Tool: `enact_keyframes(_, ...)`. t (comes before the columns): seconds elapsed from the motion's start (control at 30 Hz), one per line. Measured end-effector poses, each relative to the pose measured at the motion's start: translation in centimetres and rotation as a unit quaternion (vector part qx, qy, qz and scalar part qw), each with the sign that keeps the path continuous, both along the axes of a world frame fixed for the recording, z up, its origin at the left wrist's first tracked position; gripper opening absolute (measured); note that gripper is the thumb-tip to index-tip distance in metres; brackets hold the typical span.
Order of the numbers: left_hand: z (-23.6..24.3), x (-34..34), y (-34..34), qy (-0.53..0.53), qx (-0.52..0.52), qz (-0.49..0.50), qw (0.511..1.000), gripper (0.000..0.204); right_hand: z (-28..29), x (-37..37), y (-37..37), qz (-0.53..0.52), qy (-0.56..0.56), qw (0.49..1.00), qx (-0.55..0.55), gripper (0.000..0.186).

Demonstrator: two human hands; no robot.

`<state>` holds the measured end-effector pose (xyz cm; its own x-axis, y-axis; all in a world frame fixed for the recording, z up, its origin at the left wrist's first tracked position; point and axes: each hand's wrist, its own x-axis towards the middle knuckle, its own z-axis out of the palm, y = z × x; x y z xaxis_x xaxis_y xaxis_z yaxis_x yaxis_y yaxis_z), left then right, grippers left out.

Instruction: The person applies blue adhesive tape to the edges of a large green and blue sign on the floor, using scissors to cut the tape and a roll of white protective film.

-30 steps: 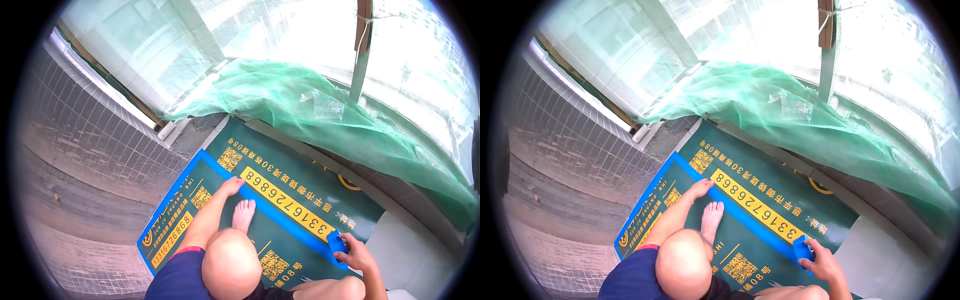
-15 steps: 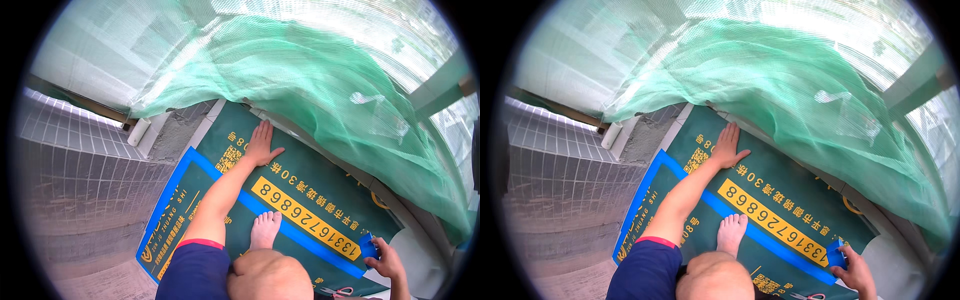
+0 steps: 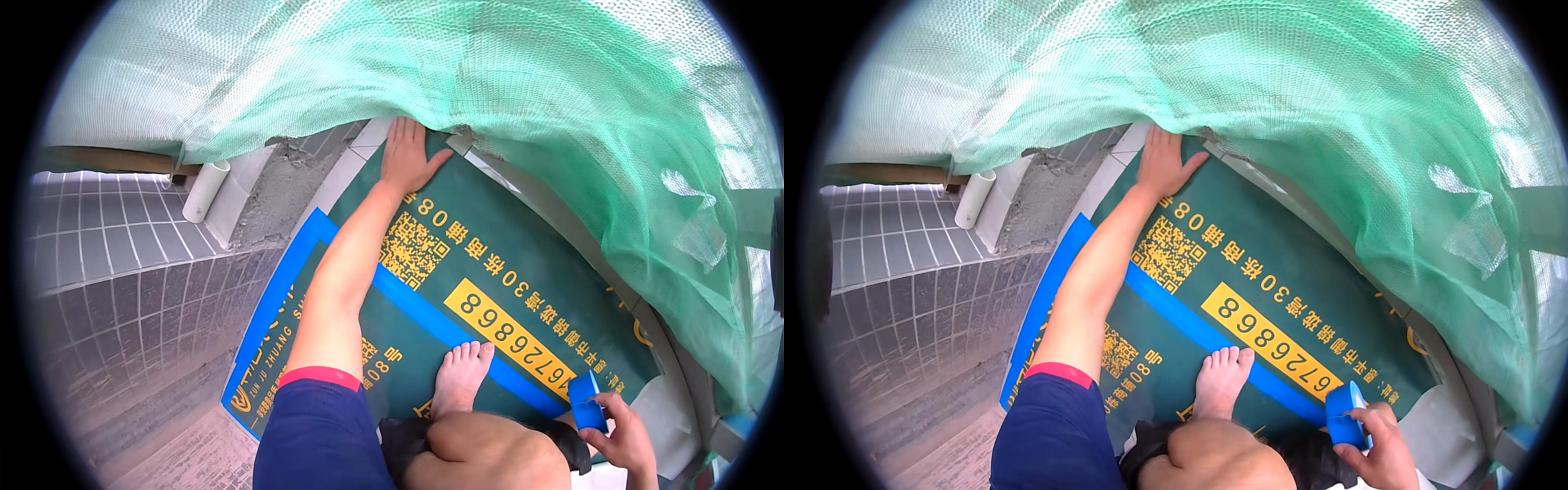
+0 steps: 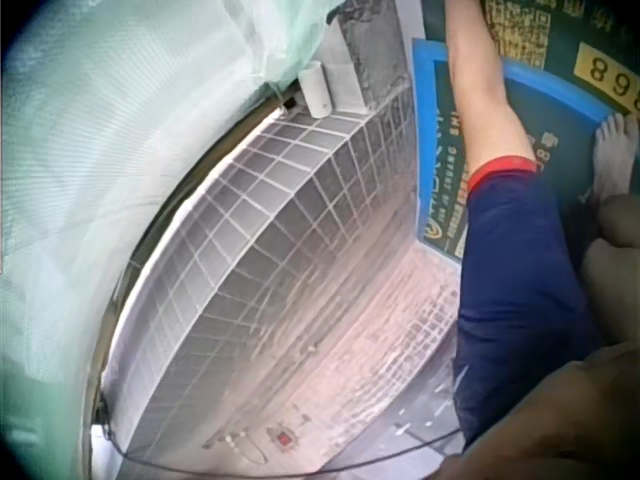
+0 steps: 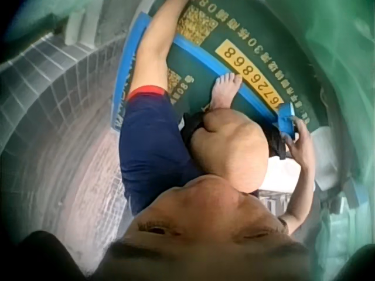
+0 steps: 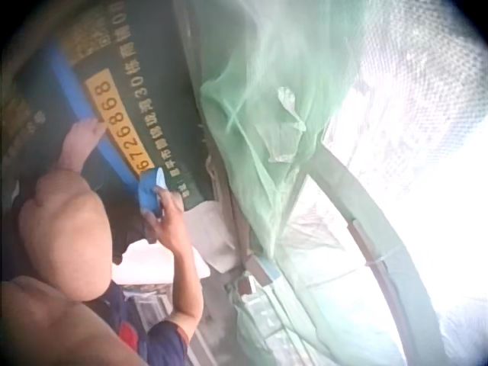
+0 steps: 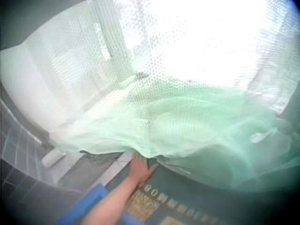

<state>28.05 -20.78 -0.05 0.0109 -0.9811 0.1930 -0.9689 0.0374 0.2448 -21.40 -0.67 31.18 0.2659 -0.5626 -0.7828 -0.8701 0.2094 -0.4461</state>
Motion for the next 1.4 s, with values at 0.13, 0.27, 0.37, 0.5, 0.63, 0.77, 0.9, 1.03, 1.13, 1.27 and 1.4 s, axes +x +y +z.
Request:
enact_keyframes(0.13,-0.8,1.8,0.4,-0.006,-0.017,0.070,0.997,0.103,-1.2,1.4,-0.6,0.026,-0.052,0.998,-0.012,0.056)
enact_keyframes(0.27,-0.8,2.9,-0.6,0.011,0.005,0.098,0.995,0.104,-2.2,2.1,-1.3,0.034,-0.068,0.997,-0.034,0.056)
enact_keyframes(0.37,-0.1,4.0,0.8,0.000,-0.018,0.109,0.994,0.100,-3.5,3.9,-2.8,0.016,-0.118,0.993,-0.017,0.057)
enact_keyframes(0.5,4.8,-6.7,6.7,0.186,-0.121,0.033,0.975,0.075,-4.3,6.5,-4.9,-0.004,-0.120,0.992,-0.042,0.066)
enact_keyframes(0.63,12.7,-17.2,16.9,0.585,0.133,-0.029,0.799,0.048,-6.2,9.8,-6.1,0.067,-0.130,0.980,-0.132,0.068)
enact_keyframes(0.77,15.2,-20.1,19.7,0.560,0.147,0.025,0.815,0.045,-8.2,11.9,-6.5,0.125,-0.149,0.967,-0.165,0.071)
enact_keyframes(0.9,13.9,-19.6,19.2,0.599,0.112,0.093,0.788,0.023,-9.5,13.0,-6.2,0.182,-0.128,0.952,-0.210,0.073)
enact_keyframes(1.03,13.4,-18.6,17.9,0.540,0.153,0.129,0.818,0.018,-10.8,13.9,-6.5,0.209,-0.075,0.950,-0.220,0.087)
enact_keyframes(1.13,13.0,-17.6,17.4,0.511,0.114,0.140,0.840,0.017,-10.0,14.9,-8.0,0.098,-0.101,0.977,-0.162,0.096)
enact_keyframes(1.27,11.2,-14.6,15.0,0.432,0.058,0.124,0.892,0.021,-10.5,13.6,-7.8,0.089,-0.175,0.958,-0.207,0.090)
enact_keyframes(1.4,8.5,-5.0,9.5,0.351,-0.063,0.215,0.909,0.018,-11.2,8.2,-8.5,0.152,-0.126,0.952,-0.234,0.077)
